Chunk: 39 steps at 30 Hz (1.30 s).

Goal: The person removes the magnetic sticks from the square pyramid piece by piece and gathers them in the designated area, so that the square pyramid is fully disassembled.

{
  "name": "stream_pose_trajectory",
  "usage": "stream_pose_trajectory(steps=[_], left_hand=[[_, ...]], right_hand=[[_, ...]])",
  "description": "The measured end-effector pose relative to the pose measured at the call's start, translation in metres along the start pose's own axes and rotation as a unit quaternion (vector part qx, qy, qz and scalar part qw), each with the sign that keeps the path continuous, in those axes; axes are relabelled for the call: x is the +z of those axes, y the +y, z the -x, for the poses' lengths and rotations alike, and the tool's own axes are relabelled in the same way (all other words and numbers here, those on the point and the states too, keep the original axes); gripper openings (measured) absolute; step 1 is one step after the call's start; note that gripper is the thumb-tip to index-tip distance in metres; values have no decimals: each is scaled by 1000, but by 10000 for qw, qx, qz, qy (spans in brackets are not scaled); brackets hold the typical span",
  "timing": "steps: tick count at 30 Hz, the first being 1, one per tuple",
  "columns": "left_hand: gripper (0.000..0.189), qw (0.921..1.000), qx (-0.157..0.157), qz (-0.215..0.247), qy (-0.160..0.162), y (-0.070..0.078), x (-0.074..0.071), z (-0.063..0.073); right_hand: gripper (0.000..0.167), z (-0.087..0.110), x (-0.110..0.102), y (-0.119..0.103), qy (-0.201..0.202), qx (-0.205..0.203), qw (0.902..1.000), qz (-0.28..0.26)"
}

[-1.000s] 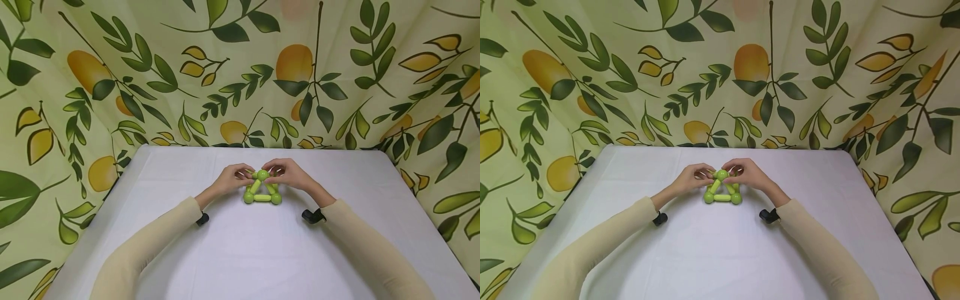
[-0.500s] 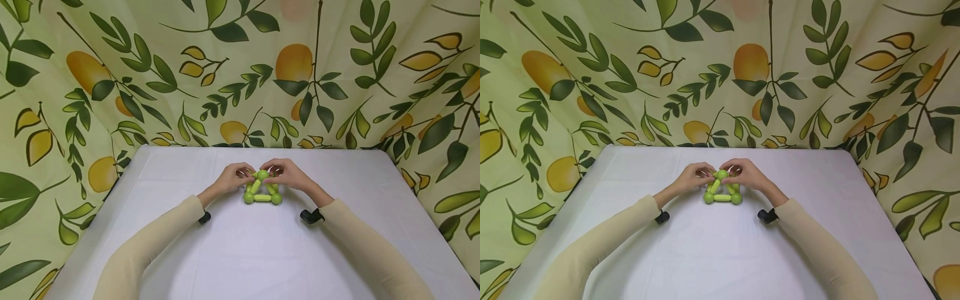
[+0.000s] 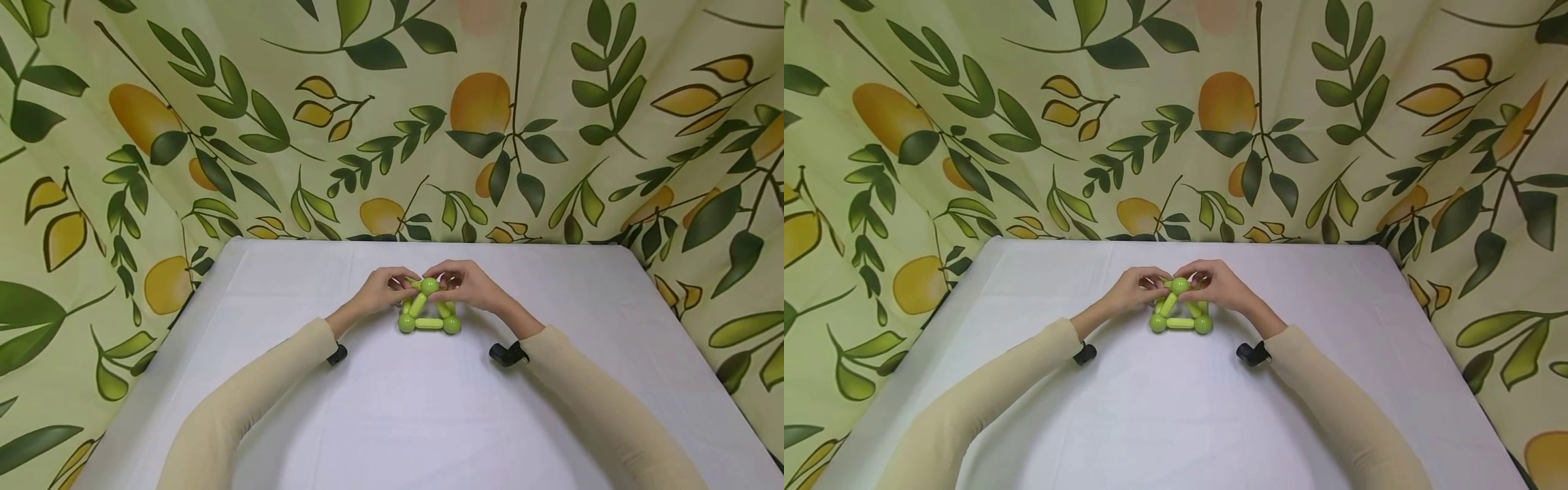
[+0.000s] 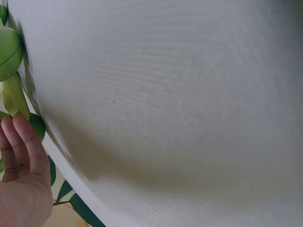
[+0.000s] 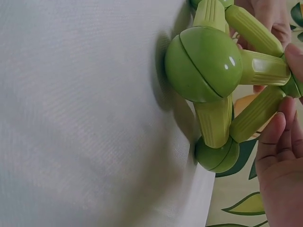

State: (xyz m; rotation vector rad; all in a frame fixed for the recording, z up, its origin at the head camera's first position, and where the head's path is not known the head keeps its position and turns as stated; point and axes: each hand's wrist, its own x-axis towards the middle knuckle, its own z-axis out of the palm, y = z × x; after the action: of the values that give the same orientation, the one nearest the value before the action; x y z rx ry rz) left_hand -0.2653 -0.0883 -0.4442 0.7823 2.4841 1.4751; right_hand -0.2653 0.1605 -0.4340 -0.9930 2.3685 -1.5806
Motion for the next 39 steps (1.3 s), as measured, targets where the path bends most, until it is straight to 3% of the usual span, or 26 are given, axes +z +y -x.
stream_pose_trajectory(steps=[10,17,39], left_hand=[[22,9997,-214,-14,-116,1,0,-1],[22,9993,-347,-52,-158,3,1,0],[26,9977,-274,-505,-374,7,-4,-1]], right_hand=[[38,0,2,-4,61,-20,10000,44],[35,5,3,-37,71,-137,9999,41],[40,6,4,-45,46,-68,9995,297]])
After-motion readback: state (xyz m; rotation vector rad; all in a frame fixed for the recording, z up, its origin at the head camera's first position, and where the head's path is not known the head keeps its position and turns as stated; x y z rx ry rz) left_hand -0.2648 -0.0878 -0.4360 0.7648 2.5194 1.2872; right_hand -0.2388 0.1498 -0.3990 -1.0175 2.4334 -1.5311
